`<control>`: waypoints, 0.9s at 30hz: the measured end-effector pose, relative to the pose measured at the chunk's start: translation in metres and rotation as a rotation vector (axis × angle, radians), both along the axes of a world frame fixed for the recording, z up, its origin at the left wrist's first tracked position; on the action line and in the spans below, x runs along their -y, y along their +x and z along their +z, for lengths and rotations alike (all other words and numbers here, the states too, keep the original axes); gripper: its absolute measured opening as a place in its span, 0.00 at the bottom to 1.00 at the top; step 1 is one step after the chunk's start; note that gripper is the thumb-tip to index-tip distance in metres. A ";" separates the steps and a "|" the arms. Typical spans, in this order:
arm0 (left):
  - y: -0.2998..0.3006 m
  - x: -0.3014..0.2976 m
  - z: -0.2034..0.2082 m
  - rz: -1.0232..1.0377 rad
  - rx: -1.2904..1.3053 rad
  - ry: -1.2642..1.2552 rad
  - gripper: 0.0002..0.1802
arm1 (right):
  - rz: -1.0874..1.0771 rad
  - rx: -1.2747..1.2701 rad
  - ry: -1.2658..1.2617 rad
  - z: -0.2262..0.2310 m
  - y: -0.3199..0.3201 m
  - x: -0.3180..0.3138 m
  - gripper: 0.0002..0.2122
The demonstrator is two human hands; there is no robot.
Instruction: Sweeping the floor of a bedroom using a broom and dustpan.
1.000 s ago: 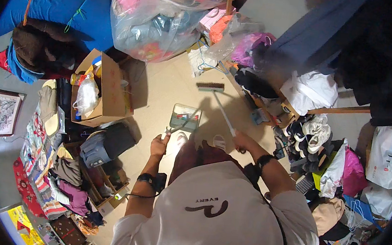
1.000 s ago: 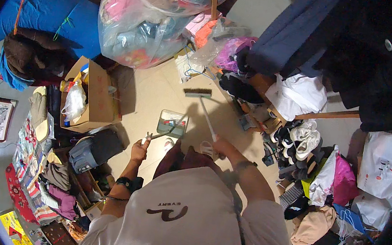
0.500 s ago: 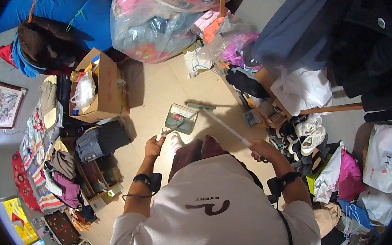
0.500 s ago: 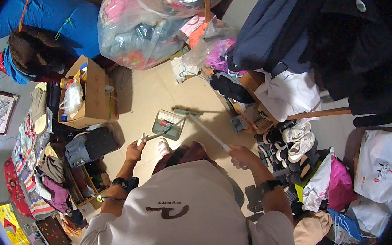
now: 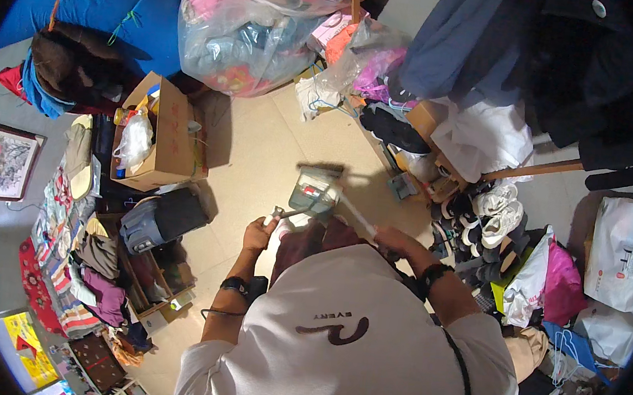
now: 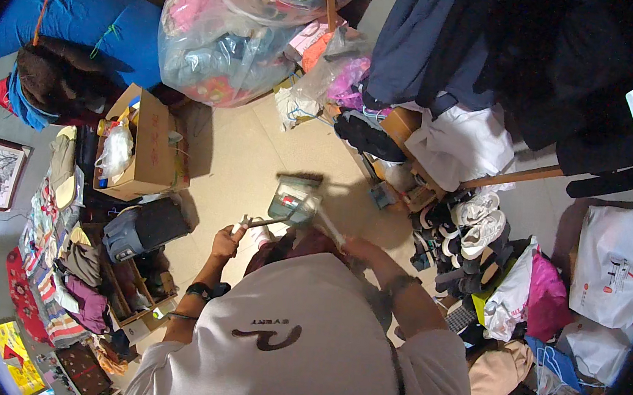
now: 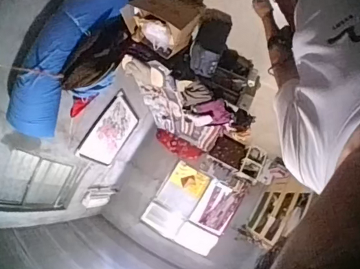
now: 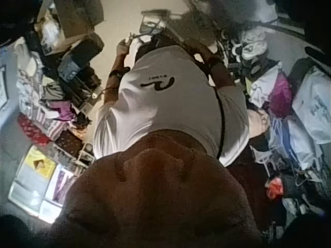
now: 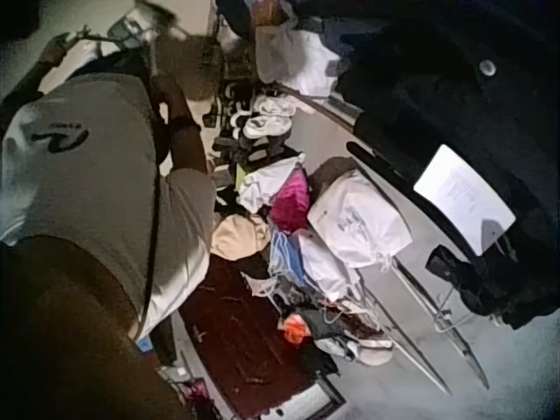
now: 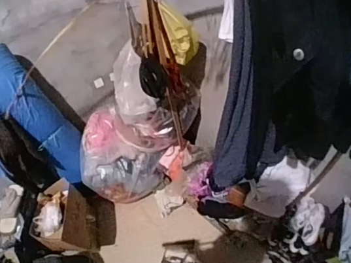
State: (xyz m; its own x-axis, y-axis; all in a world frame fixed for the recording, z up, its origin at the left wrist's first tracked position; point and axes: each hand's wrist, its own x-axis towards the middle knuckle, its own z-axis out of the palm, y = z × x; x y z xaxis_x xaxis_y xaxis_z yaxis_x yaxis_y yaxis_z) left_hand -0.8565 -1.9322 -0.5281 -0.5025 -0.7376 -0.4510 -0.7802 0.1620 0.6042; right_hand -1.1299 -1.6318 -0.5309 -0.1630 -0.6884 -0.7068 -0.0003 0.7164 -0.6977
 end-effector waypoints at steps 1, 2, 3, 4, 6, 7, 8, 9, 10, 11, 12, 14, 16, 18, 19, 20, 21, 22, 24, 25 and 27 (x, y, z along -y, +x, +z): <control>-0.001 -0.001 -0.002 0.003 -0.003 0.003 0.33 | 0.003 -0.003 0.003 0.006 -0.002 -0.004 0.14; -0.001 -0.004 0.000 0.019 0.017 0.058 0.33 | -0.128 0.221 0.071 0.029 -0.004 -0.007 0.12; -0.003 -0.007 0.006 0.030 0.035 0.116 0.34 | -0.265 0.442 0.141 0.058 -0.006 -0.012 0.10; -0.012 -0.011 0.028 0.031 0.096 0.159 0.35 | -0.378 0.518 0.177 0.097 -0.010 -0.010 0.16; 0.003 -0.009 0.006 -0.002 0.060 0.064 0.35 | -0.450 0.558 0.200 0.117 -0.024 -0.022 0.19; 0.008 -0.008 -0.004 -0.043 0.026 -0.031 0.34 | -0.530 0.600 0.223 0.122 -0.031 -0.026 0.22; 0.001 -0.009 0.016 -0.051 0.042 0.072 0.35 | -0.532 0.597 0.229 0.128 -0.035 -0.031 0.22; -0.005 -0.011 0.029 -0.050 0.042 0.078 0.35 | -0.502 0.509 0.215 0.132 -0.038 -0.035 0.24; -0.008 -0.014 0.041 -0.039 0.064 0.105 0.35 | -0.466 0.420 0.202 0.135 -0.040 -0.037 0.26; -0.009 -0.016 0.045 -0.028 0.087 0.132 0.35 | -0.460 0.418 0.208 0.133 -0.041 -0.037 0.26; -0.008 -0.015 0.040 -0.043 0.087 0.108 0.37 | -0.476 0.377 0.185 0.127 -0.042 -0.037 0.27; -0.004 -0.014 0.026 -0.053 0.067 0.071 0.38 | -0.481 0.333 0.163 0.107 -0.043 -0.032 0.29; 0.011 -0.012 -0.010 -0.046 0.011 -0.052 0.39 | -0.511 0.176 0.197 0.081 -0.040 -0.023 0.25; -0.004 -0.017 0.022 -0.026 0.052 0.025 0.38 | -0.576 0.242 0.215 0.068 -0.030 -0.020 0.19; -0.008 -0.017 0.039 0.004 0.097 0.093 0.37 | -0.628 0.313 0.225 0.061 -0.025 -0.017 0.14; -0.007 -0.017 0.043 -0.015 0.080 0.148 0.35 | -0.631 0.308 0.225 0.046 -0.020 -0.020 0.14; -0.006 -0.016 0.040 -0.019 0.074 0.149 0.35 | -0.584 0.384 0.229 0.027 -0.011 -0.027 0.13; -0.002 -0.015 0.039 -0.017 0.059 0.140 0.35 | -0.530 0.459 0.231 0.026 -0.001 -0.028 0.12; 0.003 -0.013 0.039 -0.024 0.046 0.146 0.34 | -0.322 0.296 0.249 0.028 0.014 -0.038 0.11; 0.005 -0.012 0.043 -0.026 0.039 0.145 0.34 | -0.114 0.140 0.272 0.039 0.021 -0.038 0.11; 0.010 -0.013 0.046 -0.031 0.089 0.122 0.34 | -0.167 0.313 0.284 0.072 0.023 -0.040 0.11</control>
State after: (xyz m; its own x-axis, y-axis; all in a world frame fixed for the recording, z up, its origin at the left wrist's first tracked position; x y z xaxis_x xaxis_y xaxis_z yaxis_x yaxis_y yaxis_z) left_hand -0.8460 -1.9196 -0.4819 -0.4785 -0.6594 -0.5799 -0.8272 0.1168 0.5497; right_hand -1.1072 -1.5922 -0.4592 -0.0036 -0.4422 -0.8969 0.3116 0.8518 -0.4212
